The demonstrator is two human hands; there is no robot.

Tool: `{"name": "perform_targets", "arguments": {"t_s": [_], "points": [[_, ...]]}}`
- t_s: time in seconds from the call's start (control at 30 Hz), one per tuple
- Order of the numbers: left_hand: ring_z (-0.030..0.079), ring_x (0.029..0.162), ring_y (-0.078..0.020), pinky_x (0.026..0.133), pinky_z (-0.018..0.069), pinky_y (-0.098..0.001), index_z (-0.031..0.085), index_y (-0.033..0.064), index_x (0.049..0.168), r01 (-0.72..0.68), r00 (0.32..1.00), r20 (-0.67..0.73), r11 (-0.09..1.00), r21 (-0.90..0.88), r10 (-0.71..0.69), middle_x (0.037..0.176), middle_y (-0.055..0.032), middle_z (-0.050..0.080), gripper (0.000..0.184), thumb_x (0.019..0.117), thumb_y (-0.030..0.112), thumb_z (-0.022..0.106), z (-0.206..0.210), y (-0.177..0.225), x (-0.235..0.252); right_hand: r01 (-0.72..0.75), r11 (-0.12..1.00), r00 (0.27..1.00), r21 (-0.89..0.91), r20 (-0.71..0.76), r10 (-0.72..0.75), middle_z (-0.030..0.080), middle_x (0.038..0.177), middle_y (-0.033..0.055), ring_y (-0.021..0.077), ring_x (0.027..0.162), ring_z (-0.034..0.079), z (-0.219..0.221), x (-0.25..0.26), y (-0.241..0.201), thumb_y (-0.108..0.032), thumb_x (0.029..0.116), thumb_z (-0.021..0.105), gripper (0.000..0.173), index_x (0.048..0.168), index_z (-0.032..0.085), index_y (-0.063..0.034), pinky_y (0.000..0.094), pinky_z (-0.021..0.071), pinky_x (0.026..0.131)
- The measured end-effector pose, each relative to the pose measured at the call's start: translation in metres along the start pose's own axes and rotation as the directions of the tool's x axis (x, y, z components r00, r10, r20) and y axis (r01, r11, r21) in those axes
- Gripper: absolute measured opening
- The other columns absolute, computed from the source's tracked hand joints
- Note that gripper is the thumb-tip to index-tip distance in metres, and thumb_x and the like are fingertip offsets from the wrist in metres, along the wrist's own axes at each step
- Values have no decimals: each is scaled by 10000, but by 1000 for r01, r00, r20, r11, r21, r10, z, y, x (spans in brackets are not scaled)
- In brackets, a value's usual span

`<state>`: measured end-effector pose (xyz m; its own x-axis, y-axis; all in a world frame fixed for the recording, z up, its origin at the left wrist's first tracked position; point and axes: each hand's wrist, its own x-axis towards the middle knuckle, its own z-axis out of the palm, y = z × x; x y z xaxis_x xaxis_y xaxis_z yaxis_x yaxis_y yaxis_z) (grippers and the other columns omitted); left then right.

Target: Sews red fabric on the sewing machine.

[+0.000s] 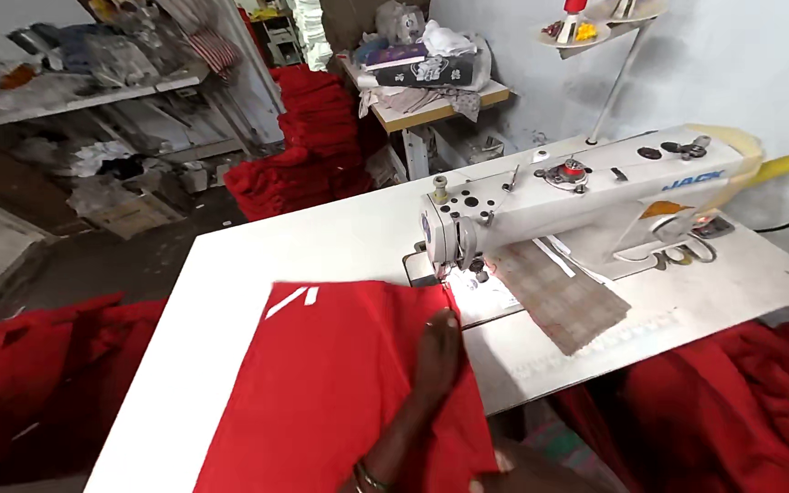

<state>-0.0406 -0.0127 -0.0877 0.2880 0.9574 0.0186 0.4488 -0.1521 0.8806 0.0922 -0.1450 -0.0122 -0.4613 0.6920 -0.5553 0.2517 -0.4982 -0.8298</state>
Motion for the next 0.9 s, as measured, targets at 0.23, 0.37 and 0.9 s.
{"name": "perform_targets", "arguments": {"t_s": [0.23, 0.37, 0.9], "points": [[364, 1469, -486, 1229, 243, -578, 711, -106, 1164, -129, 966, 255, 937, 324, 45, 1456, -332, 516, 371, 983, 194, 587, 15, 42, -90, -16, 709, 1000, -705, 8, 30, 714, 950, 263, 419, 885, 698, -50, 4, -24, -154, 1063, 519, 298, 1080, 706, 77, 600, 528, 848], [404, 1420, -542, 1201, 231, -647, 701, -137, 1151, -110, 988, 135, 947, 303, 72, 1395, -331, 572, 321, 949, 75, 569, 27, 44, -103, -122, 768, 856, -629, -458, -239, 635, 1216, 293, 412, 1123, 638, -72, 99, -44, -166, 1031, 580, 397, 1325, 593, 102, 509, 485, 1013], [632, 1251, -423, 1038, 504, -525, 721, -104, 1155, -164, 983, 40, 743, 649, 181, 1266, -264, 686, 381, 889, 164, 668, 47, 46, -87, 52, 638, 506, -768, -531, -680, 686, 931, 261, 379, 801, 708, -57, 126, -1, 75, 884, 602, 258, 1105, 721, 133, 456, 598, 748]]}}
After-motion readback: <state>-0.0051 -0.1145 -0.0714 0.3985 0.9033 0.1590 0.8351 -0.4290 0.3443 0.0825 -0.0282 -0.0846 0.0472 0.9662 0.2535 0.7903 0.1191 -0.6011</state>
